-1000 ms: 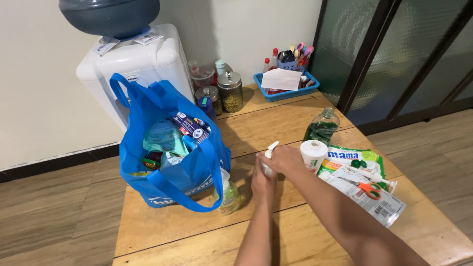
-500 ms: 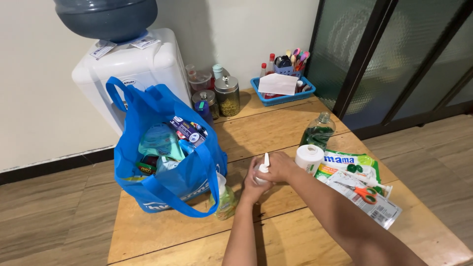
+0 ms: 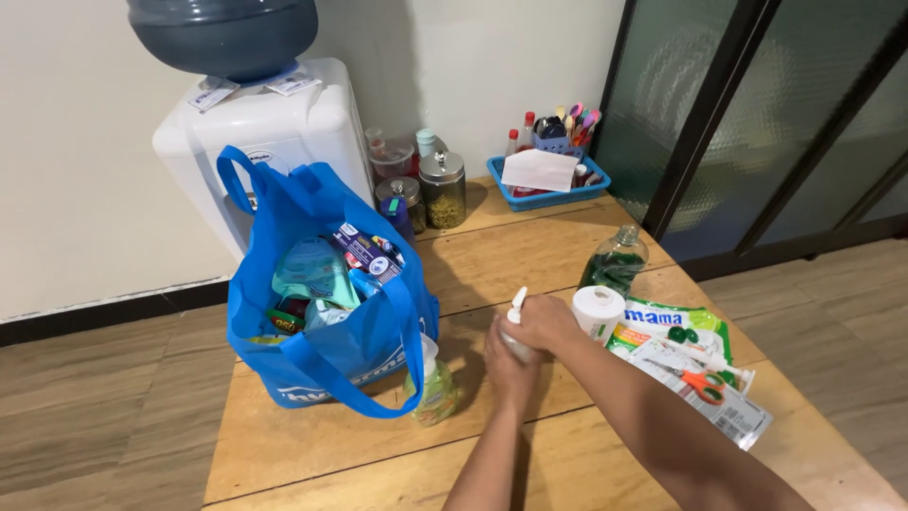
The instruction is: Unpacking household items from a bag, wiping them down with tissue, and organizing them on a table.
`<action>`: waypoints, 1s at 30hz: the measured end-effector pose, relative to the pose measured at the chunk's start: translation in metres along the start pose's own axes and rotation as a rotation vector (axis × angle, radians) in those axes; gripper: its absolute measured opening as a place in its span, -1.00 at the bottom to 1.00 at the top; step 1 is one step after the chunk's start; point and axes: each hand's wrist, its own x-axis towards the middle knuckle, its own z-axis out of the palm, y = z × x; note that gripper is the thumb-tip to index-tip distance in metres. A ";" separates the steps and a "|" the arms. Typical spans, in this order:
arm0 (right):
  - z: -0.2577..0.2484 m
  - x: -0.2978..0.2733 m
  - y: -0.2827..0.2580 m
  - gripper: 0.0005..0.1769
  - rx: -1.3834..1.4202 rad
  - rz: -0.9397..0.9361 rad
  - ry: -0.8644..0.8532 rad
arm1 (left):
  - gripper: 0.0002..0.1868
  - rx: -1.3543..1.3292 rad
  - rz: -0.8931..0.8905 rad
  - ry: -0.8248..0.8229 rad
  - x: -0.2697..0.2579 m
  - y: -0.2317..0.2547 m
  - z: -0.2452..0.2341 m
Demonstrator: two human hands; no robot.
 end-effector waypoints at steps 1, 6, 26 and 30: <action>0.000 0.000 0.003 -0.35 -0.004 -0.002 0.004 | 0.08 -0.003 0.003 0.003 0.007 0.008 -0.015; -0.007 -0.013 0.007 -0.50 0.144 -0.299 0.050 | 0.40 -0.340 -0.206 -0.419 0.025 0.006 -0.051; -0.012 -0.024 -0.012 -0.33 0.028 0.032 0.001 | -0.23 -0.319 -0.176 0.067 0.003 0.007 -0.010; -0.015 -0.038 0.004 -0.21 0.191 0.034 0.048 | -0.08 -0.359 -0.158 -0.202 0.022 -0.027 -0.018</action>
